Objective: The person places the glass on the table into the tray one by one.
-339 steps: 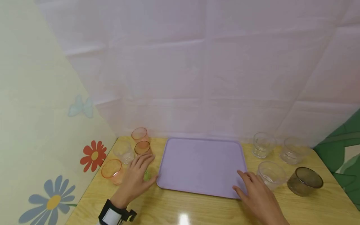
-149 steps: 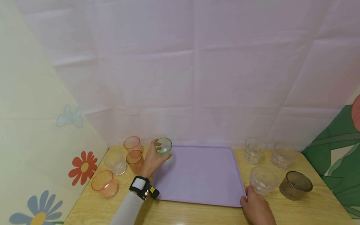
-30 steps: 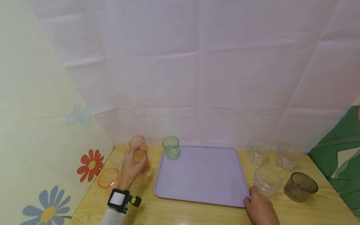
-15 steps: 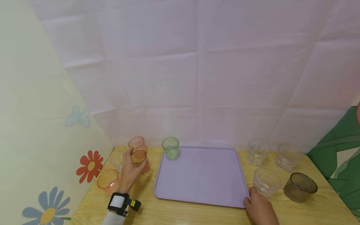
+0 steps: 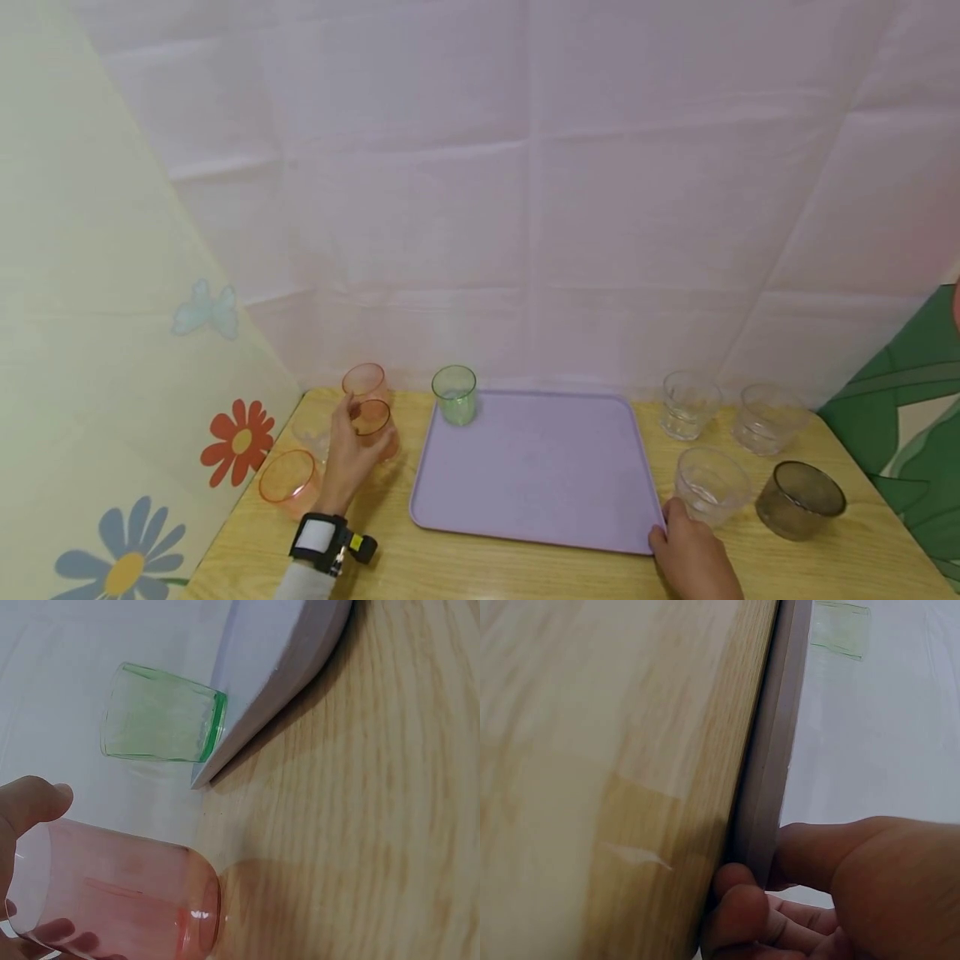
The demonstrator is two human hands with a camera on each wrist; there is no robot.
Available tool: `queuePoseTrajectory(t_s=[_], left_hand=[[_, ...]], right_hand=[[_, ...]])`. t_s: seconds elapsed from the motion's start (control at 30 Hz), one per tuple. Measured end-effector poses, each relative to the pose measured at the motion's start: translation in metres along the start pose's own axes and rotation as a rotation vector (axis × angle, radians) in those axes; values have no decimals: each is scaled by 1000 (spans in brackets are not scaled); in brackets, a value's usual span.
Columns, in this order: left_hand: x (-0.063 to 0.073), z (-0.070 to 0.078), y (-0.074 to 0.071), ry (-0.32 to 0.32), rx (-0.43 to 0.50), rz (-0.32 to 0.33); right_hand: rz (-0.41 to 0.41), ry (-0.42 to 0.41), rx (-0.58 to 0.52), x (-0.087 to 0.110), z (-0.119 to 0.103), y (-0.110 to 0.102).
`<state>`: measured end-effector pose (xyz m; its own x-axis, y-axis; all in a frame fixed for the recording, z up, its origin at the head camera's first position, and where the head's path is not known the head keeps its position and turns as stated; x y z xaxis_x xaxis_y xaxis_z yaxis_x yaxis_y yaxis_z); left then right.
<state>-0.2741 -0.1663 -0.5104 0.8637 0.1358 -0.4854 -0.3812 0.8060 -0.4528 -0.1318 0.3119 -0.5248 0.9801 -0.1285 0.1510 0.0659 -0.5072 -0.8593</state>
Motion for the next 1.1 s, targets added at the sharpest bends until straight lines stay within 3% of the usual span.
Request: queuePoseTrajectory(t_s=[0.47, 0.8, 1.1], left_hand=[[2, -7, 3, -118, 40, -74], [-1, -7, 2, -159, 65, -113], [0, -9, 2, -191, 103, -136]], right_hand=[[-3, 0, 1, -1, 2, 3], [39, -26, 14, -3, 4, 2], [30, -22, 9, -5, 5, 4]])
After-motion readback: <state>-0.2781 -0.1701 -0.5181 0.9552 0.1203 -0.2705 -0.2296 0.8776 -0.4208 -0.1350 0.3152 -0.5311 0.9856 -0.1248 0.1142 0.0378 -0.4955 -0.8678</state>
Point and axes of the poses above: each hand's wrist, its own x-axis away from the middle knuckle, its own y-axis out of the palm, z = x × y, the point moved 3 cm from there along -x, towards the middle knuckle, and after that the axes turned 1 degree about -x, right-handed, at the moved point
